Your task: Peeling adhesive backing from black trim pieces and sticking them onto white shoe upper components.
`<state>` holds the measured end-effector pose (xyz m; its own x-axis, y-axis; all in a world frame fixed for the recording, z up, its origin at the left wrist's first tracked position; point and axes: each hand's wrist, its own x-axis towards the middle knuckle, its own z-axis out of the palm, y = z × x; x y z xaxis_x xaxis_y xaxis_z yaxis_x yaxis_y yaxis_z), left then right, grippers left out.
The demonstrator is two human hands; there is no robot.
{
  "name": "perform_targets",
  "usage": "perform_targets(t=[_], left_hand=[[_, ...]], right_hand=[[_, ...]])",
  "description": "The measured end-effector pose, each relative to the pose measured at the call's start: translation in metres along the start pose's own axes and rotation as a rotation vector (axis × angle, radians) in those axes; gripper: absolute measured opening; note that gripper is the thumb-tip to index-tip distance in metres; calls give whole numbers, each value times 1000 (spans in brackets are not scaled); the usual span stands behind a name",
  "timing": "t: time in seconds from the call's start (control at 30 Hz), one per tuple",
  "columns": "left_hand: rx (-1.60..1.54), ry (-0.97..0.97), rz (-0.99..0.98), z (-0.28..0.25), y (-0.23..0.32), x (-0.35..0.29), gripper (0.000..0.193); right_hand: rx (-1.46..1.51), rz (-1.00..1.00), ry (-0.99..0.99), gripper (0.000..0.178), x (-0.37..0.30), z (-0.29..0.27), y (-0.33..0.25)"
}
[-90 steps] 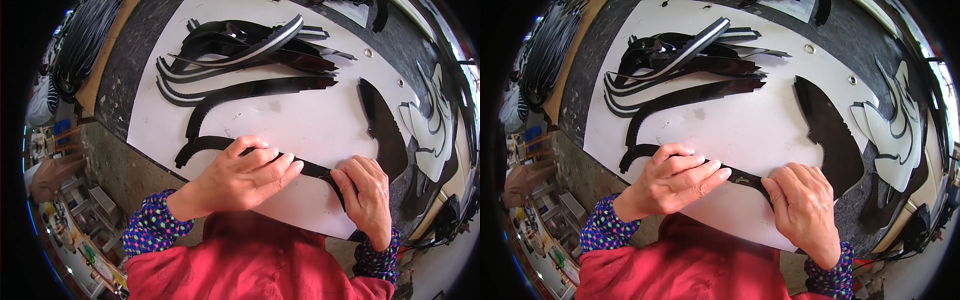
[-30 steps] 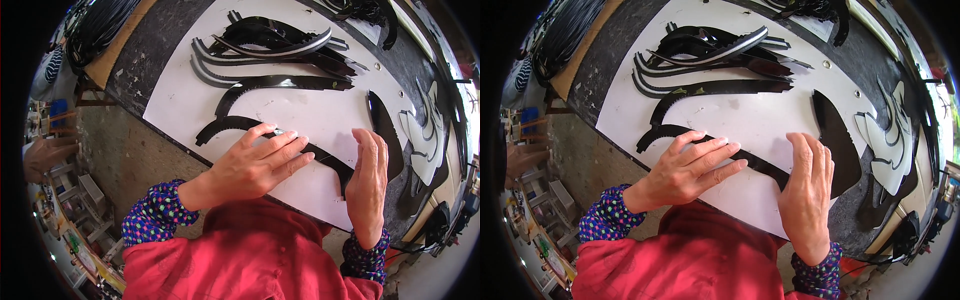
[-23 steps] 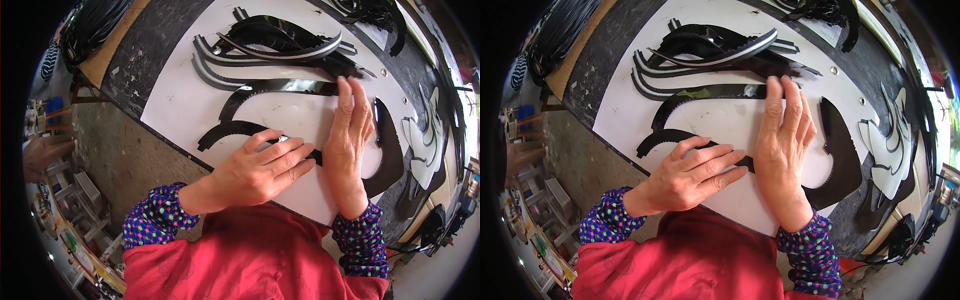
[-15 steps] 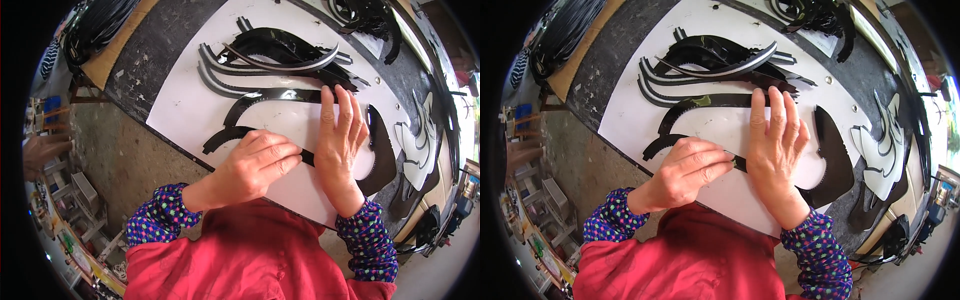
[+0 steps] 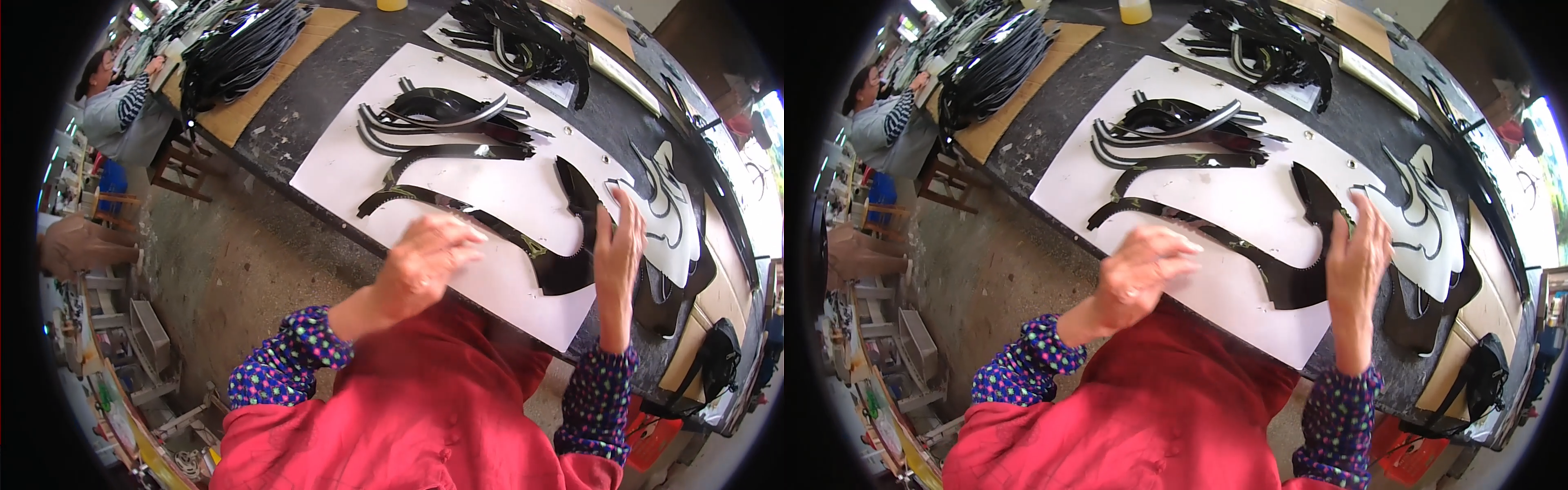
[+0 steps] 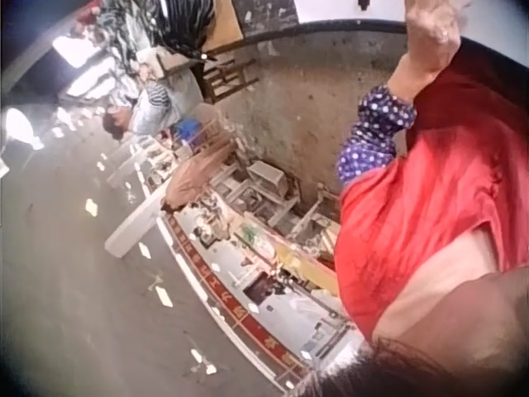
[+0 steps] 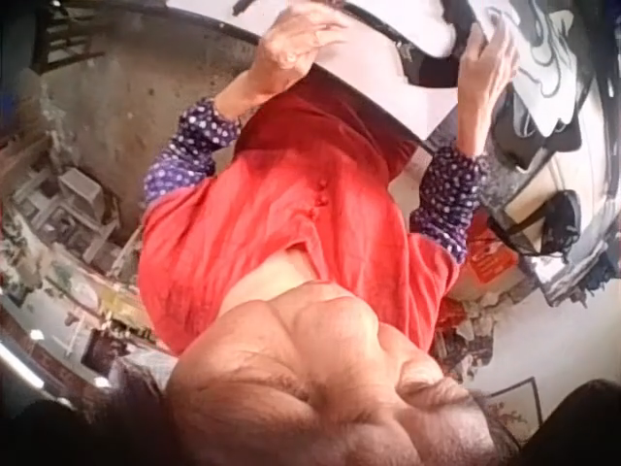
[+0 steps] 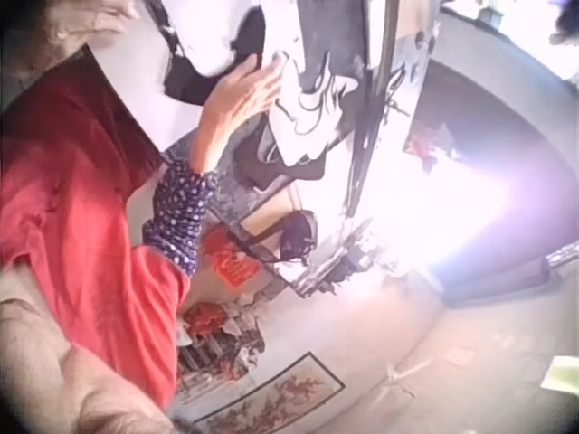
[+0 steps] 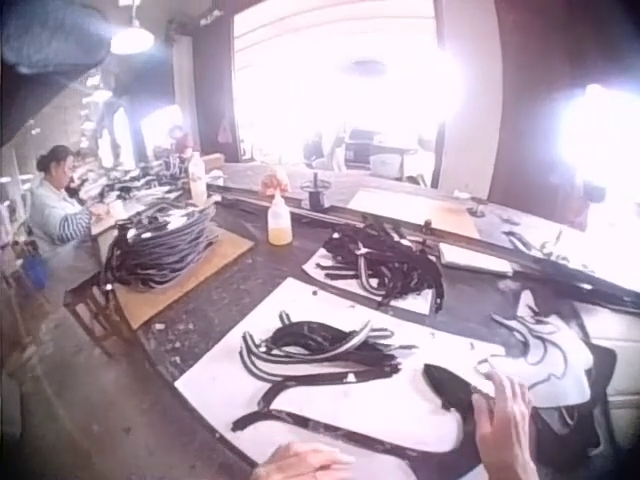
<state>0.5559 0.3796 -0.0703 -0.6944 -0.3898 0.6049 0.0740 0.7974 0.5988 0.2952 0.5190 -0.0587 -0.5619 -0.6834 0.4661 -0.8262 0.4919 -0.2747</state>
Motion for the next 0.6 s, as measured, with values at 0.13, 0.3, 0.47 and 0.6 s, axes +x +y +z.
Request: perform_targets(t=[0.13,0.3,0.47,0.6], left_hand=[[51,-176,51,52,36,-2,33],[10,-212,-87,100,72,12,98],[264,-193,1,83,88,24,95],[-64,122,-183,-50,99,64,61]], right_hand=[[-171,51,-99,53,-32,-9,37],[352,175,-253,31,-8,-40,19],[877,414,-377,25,17,-140,-29],[1245,287,-74,25,18,-121,-24]])
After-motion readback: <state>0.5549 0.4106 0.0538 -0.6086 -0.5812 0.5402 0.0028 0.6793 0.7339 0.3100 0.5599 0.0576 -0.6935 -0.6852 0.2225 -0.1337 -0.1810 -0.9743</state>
